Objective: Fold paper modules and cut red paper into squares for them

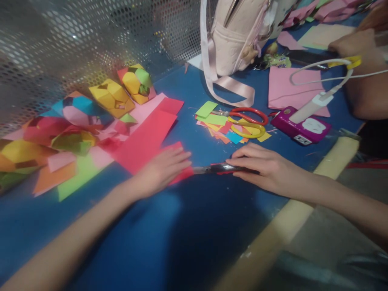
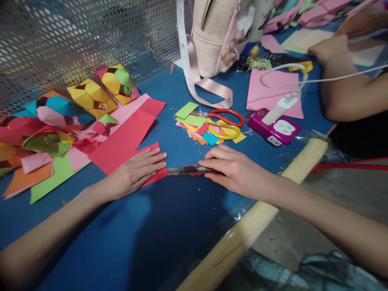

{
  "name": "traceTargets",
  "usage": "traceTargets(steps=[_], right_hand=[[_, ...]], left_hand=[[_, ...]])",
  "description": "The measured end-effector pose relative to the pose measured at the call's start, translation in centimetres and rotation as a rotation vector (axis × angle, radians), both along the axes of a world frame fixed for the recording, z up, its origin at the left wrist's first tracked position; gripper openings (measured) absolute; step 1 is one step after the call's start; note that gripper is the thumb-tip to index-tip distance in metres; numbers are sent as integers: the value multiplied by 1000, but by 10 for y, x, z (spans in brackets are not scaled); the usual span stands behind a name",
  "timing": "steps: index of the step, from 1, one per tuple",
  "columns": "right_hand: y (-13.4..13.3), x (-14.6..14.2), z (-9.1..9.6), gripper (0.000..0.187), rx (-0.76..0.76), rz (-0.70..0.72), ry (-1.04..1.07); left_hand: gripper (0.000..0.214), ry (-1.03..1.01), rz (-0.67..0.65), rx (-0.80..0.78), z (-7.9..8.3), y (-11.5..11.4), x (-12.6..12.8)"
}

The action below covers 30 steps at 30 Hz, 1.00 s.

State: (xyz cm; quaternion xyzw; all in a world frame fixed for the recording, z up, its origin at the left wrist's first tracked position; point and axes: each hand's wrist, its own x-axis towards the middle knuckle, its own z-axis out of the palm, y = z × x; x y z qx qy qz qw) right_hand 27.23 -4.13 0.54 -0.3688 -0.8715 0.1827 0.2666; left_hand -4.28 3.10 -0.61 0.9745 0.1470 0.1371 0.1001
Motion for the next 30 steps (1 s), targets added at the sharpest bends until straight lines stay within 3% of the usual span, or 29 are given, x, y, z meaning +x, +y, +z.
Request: traceTargets(steps=[8, 30], right_hand=[[-8, -1, -1, 25, -38, 6, 57], [-47, -27, -5, 24, 56, -147, 3]], left_hand=[[40, -12, 3, 5, -1, -1, 1], [40, -17, -6, -28, -2, -1, 0]])
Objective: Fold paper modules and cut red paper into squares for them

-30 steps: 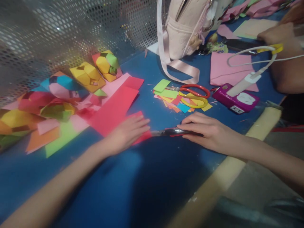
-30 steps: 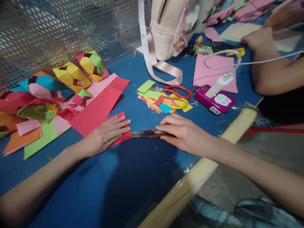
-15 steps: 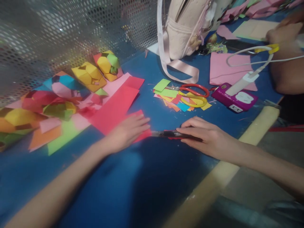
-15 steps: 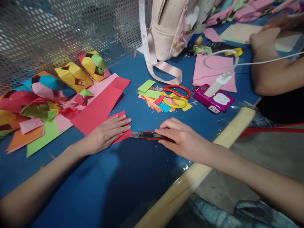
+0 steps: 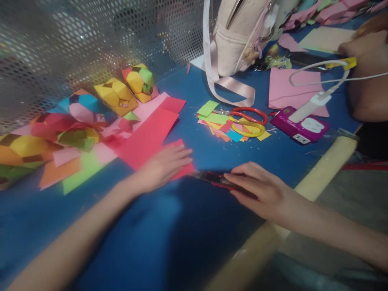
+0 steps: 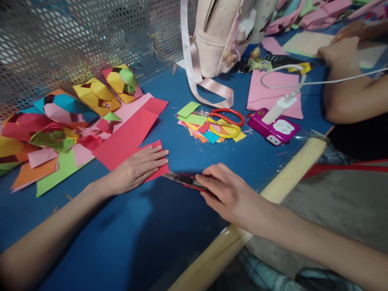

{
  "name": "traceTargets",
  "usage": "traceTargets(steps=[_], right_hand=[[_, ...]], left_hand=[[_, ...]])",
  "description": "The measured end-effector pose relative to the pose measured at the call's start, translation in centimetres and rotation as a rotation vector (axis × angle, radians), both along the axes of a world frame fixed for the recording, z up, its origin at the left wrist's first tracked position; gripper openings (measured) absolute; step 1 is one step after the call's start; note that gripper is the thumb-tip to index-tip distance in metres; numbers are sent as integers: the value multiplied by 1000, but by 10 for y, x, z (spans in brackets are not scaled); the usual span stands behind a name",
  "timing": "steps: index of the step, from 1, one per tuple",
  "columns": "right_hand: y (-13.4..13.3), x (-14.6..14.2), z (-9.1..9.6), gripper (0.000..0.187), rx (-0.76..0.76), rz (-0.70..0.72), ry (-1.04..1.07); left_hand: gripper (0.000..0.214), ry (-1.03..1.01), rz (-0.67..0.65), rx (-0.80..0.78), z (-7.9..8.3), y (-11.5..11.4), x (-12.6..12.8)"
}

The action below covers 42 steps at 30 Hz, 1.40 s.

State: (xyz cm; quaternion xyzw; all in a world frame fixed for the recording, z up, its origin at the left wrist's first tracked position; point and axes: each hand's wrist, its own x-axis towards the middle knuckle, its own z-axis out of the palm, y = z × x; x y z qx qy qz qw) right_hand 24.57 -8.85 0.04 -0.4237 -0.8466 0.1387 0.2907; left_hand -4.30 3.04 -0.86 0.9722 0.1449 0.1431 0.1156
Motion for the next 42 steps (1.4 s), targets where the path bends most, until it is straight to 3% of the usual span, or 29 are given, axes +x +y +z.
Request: traceTargets(steps=[7, 15, 28, 42], right_hand=[[-7, -6, 3, 24, -11, -8, -29], [-7, -9, 6, 24, -35, -13, -27], [-6, -19, 13, 22, -58, 27, -58], [-4, -26, 5, 20, -23, 55, -49]], left_hand=[[34, 27, 130, -62, 5, -3, 4], [29, 37, -3, -13, 6, 6, -1], [28, 48, 5, 46, 3, 5, 0], [26, 23, 4, 30, 1, 5, 0]])
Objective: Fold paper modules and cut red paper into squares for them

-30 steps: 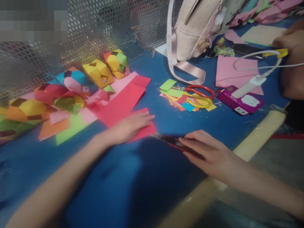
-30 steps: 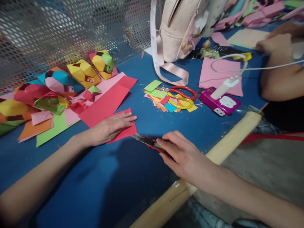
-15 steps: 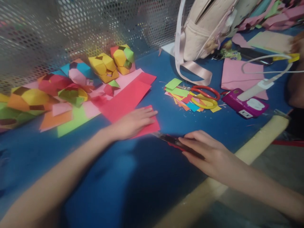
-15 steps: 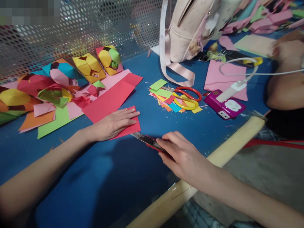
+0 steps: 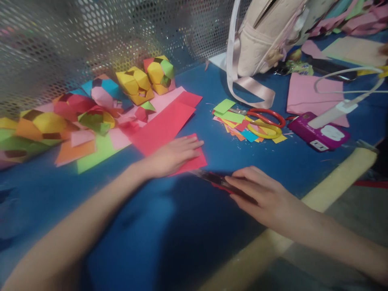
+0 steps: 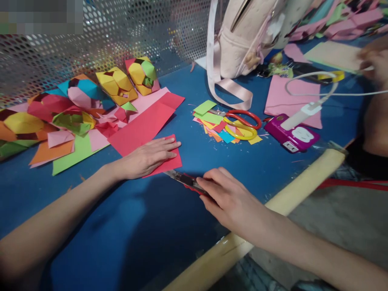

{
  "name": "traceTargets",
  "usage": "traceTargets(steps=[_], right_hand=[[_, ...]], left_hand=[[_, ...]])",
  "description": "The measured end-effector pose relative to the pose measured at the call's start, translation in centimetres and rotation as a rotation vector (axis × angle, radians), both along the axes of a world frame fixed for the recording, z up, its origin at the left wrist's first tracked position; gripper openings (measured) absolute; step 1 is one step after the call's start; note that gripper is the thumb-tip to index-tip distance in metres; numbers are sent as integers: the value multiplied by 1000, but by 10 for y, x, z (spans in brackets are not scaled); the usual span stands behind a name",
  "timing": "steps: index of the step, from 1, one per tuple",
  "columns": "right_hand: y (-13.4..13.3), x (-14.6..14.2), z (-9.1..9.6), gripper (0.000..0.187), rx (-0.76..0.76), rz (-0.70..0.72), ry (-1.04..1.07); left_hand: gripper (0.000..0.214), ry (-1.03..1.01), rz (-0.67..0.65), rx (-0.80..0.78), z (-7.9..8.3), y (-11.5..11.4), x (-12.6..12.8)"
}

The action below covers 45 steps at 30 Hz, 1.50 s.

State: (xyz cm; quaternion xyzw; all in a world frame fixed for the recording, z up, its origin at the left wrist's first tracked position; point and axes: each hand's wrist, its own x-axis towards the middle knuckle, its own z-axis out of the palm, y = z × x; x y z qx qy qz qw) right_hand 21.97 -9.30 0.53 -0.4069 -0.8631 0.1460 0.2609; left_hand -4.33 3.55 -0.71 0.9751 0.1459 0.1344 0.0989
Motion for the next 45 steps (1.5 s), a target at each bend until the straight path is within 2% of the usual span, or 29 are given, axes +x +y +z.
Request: traceTargets(steps=[19, 28, 33, 39, 45], right_hand=[[2, -6, -4, 22, 2, 33, 40], [1, -15, -1, 23, -62, 93, 51], [-2, -6, 7, 21, -44, 19, 15], [-7, 7, 10, 23, -45, -90, 37], [-9, 21, 6, 27, -23, -157, 20]], left_hand=[[28, 4, -4, 17, 0, 0, 0], [30, 14, 10, 26, 0, -2, 1], [31, 8, 2, -7, 1, -2, 1], [33, -108, 121, -196, 3, -4, -3], [40, -65, 265, -131, 15, -10, -9]])
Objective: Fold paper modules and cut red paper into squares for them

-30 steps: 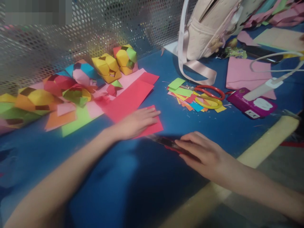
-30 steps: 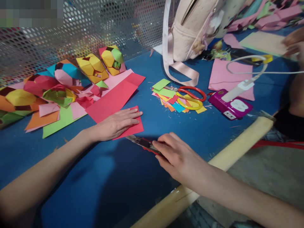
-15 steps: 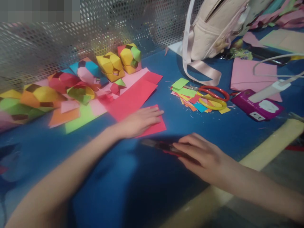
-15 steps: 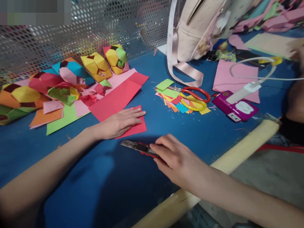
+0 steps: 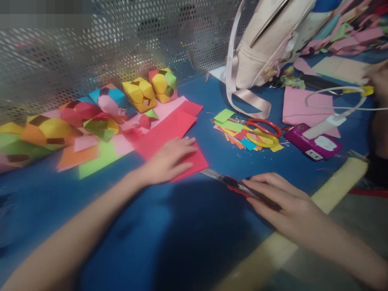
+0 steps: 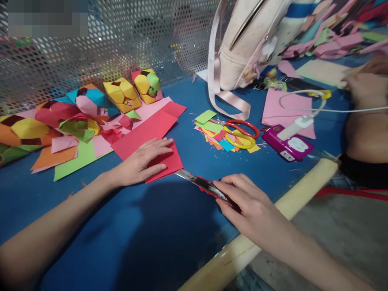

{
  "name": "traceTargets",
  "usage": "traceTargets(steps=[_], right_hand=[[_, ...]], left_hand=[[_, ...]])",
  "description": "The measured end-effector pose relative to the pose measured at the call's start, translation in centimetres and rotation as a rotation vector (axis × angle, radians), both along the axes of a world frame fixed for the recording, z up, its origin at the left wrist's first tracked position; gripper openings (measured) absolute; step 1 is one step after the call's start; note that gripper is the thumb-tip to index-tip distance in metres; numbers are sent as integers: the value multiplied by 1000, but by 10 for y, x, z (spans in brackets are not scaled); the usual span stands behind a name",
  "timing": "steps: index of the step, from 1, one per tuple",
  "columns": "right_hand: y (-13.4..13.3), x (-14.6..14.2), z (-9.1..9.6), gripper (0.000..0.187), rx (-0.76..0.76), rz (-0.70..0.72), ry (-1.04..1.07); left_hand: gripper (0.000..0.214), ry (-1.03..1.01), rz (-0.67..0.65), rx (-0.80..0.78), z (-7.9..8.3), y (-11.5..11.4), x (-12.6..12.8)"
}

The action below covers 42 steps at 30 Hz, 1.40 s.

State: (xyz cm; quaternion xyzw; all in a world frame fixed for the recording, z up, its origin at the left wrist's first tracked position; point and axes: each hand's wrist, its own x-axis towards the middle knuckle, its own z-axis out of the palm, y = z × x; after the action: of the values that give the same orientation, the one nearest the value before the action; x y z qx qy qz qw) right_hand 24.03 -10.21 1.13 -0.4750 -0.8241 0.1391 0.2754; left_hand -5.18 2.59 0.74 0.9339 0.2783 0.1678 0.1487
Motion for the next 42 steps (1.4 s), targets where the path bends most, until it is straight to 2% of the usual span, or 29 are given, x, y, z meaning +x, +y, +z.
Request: traceTargets(steps=[4, 8, 13, 31, 37, 42], right_hand=[[3, 3, -2, 25, 16, -21, -22], [6, 2, -2, 23, 17, -17, -30], [9, 3, -2, 22, 66, -55, -59], [26, -11, 12, 25, 177, -116, -17], [29, -14, 16, 26, 215, -96, 14], [29, -10, 5, 28, 243, -105, 8]], left_hand=[[57, 83, 61, 7, 5, -1, -5], [72, 134, 80, -14, 3, -2, -8], [71, 151, 72, 19, 0, -7, -7], [92, -87, 56, 70, -5, -9, -9], [102, -111, 18, 172, -7, -10, -13], [109, -131, 26, 267, -9, -11, -16]])
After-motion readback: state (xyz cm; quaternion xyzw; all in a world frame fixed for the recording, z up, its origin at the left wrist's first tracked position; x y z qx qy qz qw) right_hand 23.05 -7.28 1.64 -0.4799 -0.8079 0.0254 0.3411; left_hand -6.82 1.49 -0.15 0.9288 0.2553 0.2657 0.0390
